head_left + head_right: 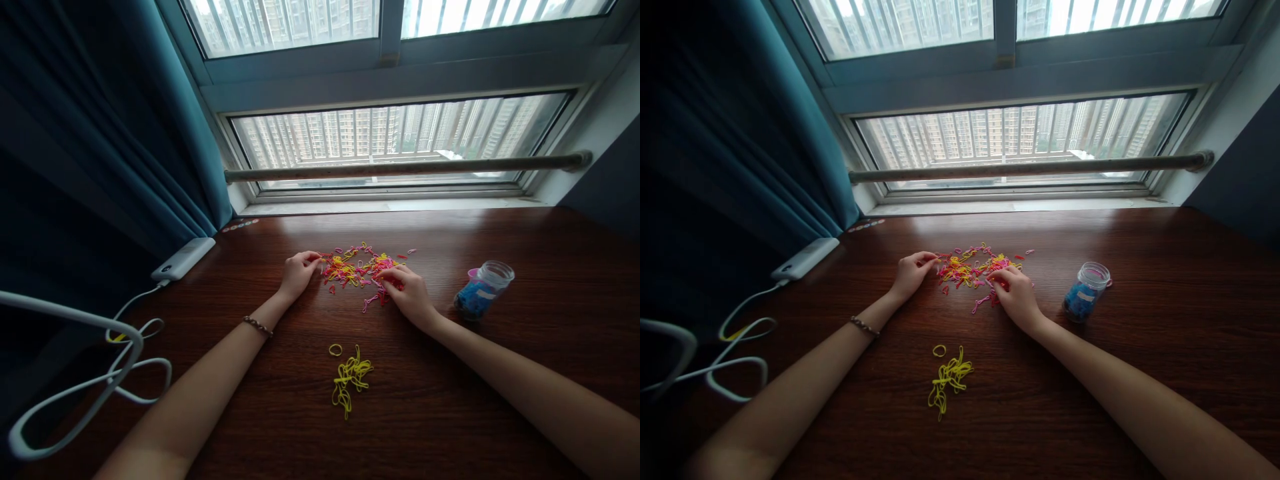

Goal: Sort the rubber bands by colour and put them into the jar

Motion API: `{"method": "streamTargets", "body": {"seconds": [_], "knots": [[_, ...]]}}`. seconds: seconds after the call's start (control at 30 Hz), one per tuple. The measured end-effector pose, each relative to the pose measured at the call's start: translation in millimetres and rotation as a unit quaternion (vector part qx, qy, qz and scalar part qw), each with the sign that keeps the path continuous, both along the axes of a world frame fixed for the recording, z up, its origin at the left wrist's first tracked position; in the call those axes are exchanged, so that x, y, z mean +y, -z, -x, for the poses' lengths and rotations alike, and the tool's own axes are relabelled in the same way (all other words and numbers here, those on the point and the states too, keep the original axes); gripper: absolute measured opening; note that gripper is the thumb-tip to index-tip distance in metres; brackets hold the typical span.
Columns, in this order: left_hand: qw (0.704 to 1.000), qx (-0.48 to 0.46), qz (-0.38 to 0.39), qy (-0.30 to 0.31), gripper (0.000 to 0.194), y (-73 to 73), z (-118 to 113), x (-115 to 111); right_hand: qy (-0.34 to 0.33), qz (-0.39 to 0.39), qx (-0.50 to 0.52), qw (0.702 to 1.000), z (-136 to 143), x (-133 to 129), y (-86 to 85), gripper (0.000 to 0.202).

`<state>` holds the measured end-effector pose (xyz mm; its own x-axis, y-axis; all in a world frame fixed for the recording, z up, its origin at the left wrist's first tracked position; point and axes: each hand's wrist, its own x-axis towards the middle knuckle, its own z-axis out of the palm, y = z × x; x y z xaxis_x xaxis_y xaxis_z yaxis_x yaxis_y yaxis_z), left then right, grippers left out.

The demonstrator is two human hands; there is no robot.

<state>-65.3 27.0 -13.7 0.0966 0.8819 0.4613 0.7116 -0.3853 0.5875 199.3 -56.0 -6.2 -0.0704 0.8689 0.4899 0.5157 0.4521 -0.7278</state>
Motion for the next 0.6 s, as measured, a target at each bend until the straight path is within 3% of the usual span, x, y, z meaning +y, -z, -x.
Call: {"method": "streamTargets", "body": {"seconds": [0.17, 0.43, 0.5, 0.6], "knots": [[1.000, -0.019, -0.005, 0.003, 0.021, -0.3, -1, 0, -0.007, 0.082, 0.148, 0.985, -2, 3, 2.5, 0.020], [0.999, -0.039, 0.004, 0.011, 0.018, -2.9, -3, -3, -0.036, 0.134, 0.260, 0.956, 3, -1, -7.8, 0.022], [0.999, -0.043, 0.007, 0.016, 0.018, -3.5, -3, -3, -0.074, 0.154, 0.270, 0.948, 8, -8, -16.6, 0.020], [0.998, -0.050, 0.011, 0.026, 0.019, -4.0, -3, -4, -0.182, 0.164, 0.225, 0.943, 19, -26, -29.9, 0.015]]}}
